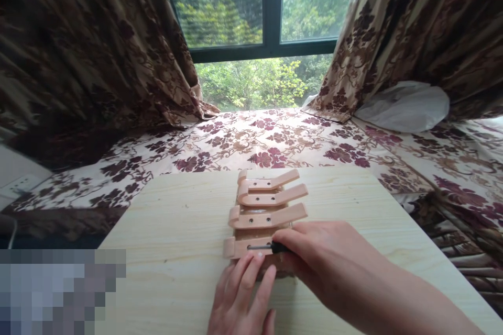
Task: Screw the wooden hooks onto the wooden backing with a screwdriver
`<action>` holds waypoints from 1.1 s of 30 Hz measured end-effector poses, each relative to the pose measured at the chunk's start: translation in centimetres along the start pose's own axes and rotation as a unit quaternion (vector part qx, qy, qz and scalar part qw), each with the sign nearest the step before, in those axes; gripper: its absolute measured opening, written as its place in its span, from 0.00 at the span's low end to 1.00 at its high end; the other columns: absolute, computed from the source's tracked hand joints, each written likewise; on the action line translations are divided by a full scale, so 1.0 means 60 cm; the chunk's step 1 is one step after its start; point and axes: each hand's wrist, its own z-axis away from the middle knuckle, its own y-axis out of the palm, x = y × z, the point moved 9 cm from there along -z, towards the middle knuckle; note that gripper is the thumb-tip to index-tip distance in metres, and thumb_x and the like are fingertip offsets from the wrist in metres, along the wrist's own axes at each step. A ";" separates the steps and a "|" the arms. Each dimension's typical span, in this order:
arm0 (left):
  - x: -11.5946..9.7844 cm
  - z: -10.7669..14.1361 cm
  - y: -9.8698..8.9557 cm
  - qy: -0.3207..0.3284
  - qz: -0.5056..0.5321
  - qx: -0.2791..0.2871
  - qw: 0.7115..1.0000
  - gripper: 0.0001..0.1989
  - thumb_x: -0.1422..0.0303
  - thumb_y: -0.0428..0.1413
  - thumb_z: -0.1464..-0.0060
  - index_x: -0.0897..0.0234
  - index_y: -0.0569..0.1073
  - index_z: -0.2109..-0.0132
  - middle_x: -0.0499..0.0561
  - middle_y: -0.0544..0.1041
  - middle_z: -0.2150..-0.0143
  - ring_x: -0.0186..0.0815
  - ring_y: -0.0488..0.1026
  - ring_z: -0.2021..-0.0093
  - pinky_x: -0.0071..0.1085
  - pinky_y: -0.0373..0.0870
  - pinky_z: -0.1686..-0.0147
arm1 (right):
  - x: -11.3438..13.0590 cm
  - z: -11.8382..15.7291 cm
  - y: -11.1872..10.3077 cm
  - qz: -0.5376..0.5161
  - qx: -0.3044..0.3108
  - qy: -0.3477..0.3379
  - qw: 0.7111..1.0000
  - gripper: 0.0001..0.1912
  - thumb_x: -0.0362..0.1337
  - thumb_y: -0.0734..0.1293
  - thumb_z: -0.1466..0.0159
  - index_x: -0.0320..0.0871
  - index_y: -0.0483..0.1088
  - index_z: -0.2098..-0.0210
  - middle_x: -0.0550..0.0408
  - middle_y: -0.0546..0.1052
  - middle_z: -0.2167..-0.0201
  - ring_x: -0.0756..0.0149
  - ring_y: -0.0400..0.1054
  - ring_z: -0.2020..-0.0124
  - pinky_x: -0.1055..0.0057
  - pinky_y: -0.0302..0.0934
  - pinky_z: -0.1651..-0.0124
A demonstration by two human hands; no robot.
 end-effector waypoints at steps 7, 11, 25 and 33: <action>0.001 0.009 -0.001 0.002 0.011 0.009 1.000 0.21 0.67 0.50 0.50 0.61 0.70 0.48 0.52 0.70 0.45 0.40 0.61 0.41 0.39 0.51 0.39 | 0.054 -0.064 0.018 0.132 0.139 -0.055 0.980 0.08 0.29 0.62 0.39 0.42 0.70 0.74 0.55 0.73 0.77 0.69 0.60 0.79 0.70 0.42 0.77; 0.002 0.013 -0.003 0.004 0.017 0.002 1.000 0.20 0.67 0.52 0.50 0.62 0.70 0.49 0.52 0.71 0.46 0.40 0.61 0.41 0.39 0.48 0.38 | 0.087 -0.078 0.033 0.193 0.150 -0.113 0.963 0.08 0.26 0.62 0.42 0.40 0.71 0.72 0.52 0.73 0.74 0.69 0.58 0.79 0.69 0.39 0.78; 0.006 0.016 0.003 0.004 0.018 0.020 1.000 0.21 0.67 0.51 0.49 0.60 0.68 0.46 0.51 0.69 0.44 0.40 0.60 0.41 0.40 0.50 0.40 | 0.103 -0.134 0.028 0.238 0.218 -0.108 0.940 0.09 0.25 0.65 0.46 0.38 0.69 0.81 0.57 0.66 0.85 0.75 0.53 0.83 0.72 0.44 0.77; 0.006 0.006 -0.003 -0.001 0.018 0.023 1.000 0.20 0.68 0.50 0.48 0.59 0.69 0.47 0.51 0.71 0.47 0.40 0.61 0.42 0.39 0.52 0.42 | 0.133 -0.122 0.051 0.302 0.217 -0.194 0.908 0.09 0.25 0.66 0.47 0.40 0.70 0.82 0.54 0.70 0.82 0.71 0.58 0.81 0.70 0.45 0.77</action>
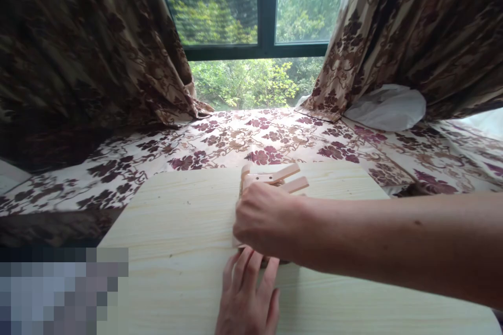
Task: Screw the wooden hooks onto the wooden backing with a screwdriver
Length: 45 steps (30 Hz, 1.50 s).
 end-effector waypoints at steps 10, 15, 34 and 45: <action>-0.004 -0.002 0.006 0.003 -0.002 0.048 0.999 0.22 0.66 0.51 0.48 0.60 0.66 0.44 0.50 0.68 0.43 0.41 0.59 0.41 0.41 0.51 0.43 | -0.029 0.009 -0.006 -0.076 0.038 0.084 0.993 0.04 0.25 0.66 0.47 0.37 0.72 0.74 0.54 0.71 0.82 0.72 0.59 0.81 0.72 0.46 0.77; -0.008 -0.010 -0.005 -0.001 -0.010 0.032 0.999 0.20 0.64 0.50 0.47 0.60 0.69 0.47 0.48 0.70 0.45 0.39 0.60 0.43 0.39 0.51 0.44 | 0.002 0.004 -0.025 -0.027 0.017 0.002 0.999 0.05 0.26 0.64 0.44 0.38 0.71 0.72 0.52 0.74 0.73 0.71 0.59 0.79 0.69 0.44 0.76; -0.005 -0.008 -0.003 -0.039 -0.014 -0.019 0.999 0.15 0.65 0.50 0.45 0.57 0.71 0.50 0.45 0.73 0.49 0.37 0.63 0.45 0.39 0.53 0.47 | -0.010 -0.008 -0.007 -0.076 0.055 0.024 0.995 0.07 0.24 0.64 0.46 0.37 0.72 0.70 0.53 0.71 0.75 0.74 0.52 0.82 0.70 0.41 0.78; 0.006 0.005 0.014 -0.042 -0.050 -0.022 0.998 0.16 0.60 0.52 0.46 0.53 0.69 0.50 0.46 0.75 0.53 0.36 0.66 0.49 0.39 0.59 0.52 | -0.054 0.014 -0.006 -0.152 -0.056 0.176 0.971 0.11 0.30 0.59 0.40 0.39 0.71 0.74 0.49 0.75 0.76 0.70 0.57 0.80 0.70 0.39 0.78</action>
